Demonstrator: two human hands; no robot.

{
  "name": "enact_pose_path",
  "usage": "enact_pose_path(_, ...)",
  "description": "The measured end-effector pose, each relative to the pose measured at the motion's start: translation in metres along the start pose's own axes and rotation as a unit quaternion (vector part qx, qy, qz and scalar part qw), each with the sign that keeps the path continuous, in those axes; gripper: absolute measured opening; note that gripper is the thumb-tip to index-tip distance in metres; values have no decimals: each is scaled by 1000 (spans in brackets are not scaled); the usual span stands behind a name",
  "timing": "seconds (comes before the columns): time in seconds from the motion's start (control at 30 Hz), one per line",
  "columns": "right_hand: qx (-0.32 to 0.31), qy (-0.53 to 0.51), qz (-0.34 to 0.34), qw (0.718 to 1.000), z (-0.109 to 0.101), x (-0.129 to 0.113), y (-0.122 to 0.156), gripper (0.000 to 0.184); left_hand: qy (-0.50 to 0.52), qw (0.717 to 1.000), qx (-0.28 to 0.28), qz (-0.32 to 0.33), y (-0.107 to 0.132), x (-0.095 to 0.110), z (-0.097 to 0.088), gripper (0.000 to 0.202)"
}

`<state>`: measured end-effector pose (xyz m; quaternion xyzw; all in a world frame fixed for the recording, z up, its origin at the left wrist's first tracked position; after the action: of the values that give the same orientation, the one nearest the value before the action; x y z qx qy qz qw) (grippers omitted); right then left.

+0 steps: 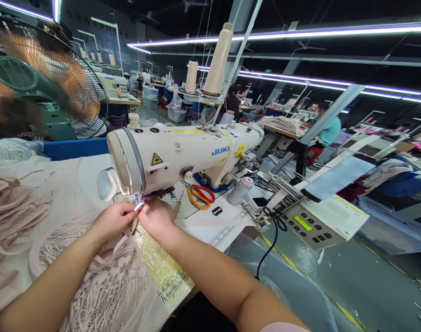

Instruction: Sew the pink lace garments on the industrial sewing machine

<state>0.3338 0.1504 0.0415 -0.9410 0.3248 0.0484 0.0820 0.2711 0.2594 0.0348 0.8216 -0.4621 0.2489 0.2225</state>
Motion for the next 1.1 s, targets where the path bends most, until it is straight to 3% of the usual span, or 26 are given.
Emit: enact_pose_path(1.1, -16, -13, 15, 1000, -5, 0, 0, 28, 39, 999, -14, 7, 3, 3, -3, 28)
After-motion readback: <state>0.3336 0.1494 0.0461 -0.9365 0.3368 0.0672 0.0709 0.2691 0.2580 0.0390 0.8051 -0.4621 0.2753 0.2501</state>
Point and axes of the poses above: each hand's wrist, its own y-axis away from the middle knuckle, its own z-axis out of the palm, x = y × z, the point moved 3 cm from there along -y, towards the middle knuckle, and after that the axes turned 11 degrees about -z, right-handed, at the moved point
